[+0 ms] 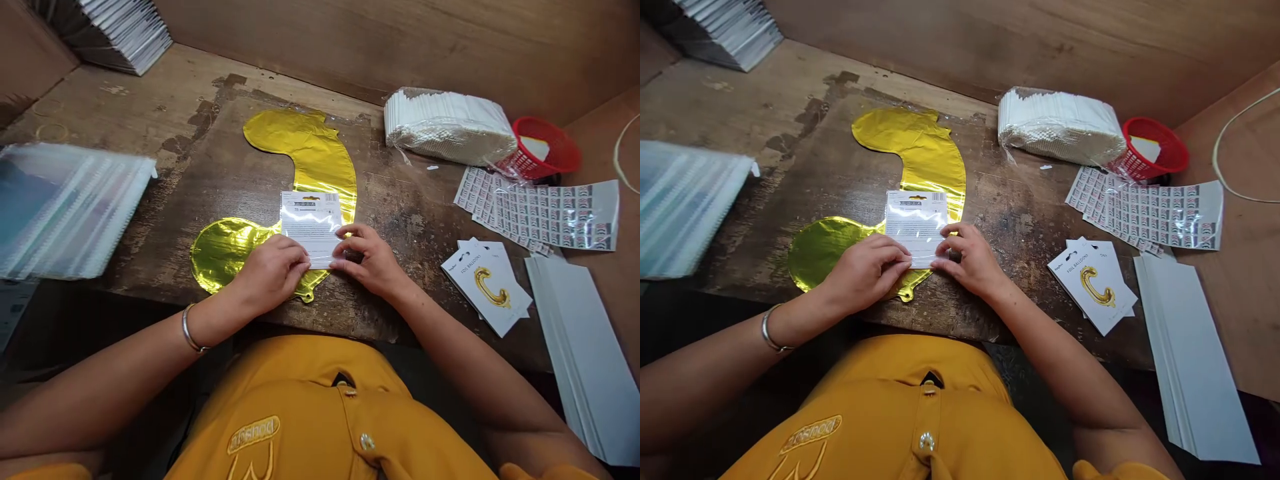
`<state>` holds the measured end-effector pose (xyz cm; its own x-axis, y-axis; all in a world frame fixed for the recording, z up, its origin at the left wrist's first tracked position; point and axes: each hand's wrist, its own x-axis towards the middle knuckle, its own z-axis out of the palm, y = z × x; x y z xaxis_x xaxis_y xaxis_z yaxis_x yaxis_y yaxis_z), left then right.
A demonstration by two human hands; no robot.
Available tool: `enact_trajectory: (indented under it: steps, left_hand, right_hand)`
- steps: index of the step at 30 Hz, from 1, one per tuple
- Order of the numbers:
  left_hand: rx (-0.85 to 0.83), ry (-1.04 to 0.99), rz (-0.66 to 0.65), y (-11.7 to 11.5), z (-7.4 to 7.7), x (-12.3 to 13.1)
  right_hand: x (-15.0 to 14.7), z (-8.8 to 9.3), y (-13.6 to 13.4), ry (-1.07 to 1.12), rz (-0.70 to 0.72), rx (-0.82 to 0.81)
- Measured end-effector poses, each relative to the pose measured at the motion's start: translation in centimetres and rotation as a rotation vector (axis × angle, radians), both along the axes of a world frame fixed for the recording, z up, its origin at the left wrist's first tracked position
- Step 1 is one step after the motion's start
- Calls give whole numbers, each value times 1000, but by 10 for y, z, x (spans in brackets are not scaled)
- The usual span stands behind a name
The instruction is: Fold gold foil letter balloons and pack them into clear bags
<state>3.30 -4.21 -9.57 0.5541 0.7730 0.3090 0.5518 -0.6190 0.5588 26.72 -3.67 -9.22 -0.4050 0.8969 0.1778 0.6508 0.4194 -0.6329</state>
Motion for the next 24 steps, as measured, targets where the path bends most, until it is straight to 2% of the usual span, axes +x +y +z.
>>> enact_trajectory:
  steps: [3, 6, 10, 15, 19, 22, 24]
  left_hand:
    - [-64, 93, 176, 5, 4, -3]
    - [-95, 147, 334, 13, 6, -9]
    - [-182, 106, 360, 35, 3, -19]
    - [-346, -131, 320, 62, 3, -17]
    - [-427, -268, 457, 56, 7, -2]
    - [-515, -541, 468, 51, 7, 8]
    - [-629, -767, 405, 52, 9, 8]
  right_hand:
    - [-4, 1, 0, 58, -106, -33]
    - [-11, 3, -1, -41, -273, 2]
    - [-18, 4, 1, -87, -360, -18]
    - [-17, 9, 4, -69, -375, -78]
    - [-15, 8, 2, -5, -382, -92]
    - [-14, 2, 4, 59, -412, -70]
    - [-12, 4, 6, 151, -453, -43]
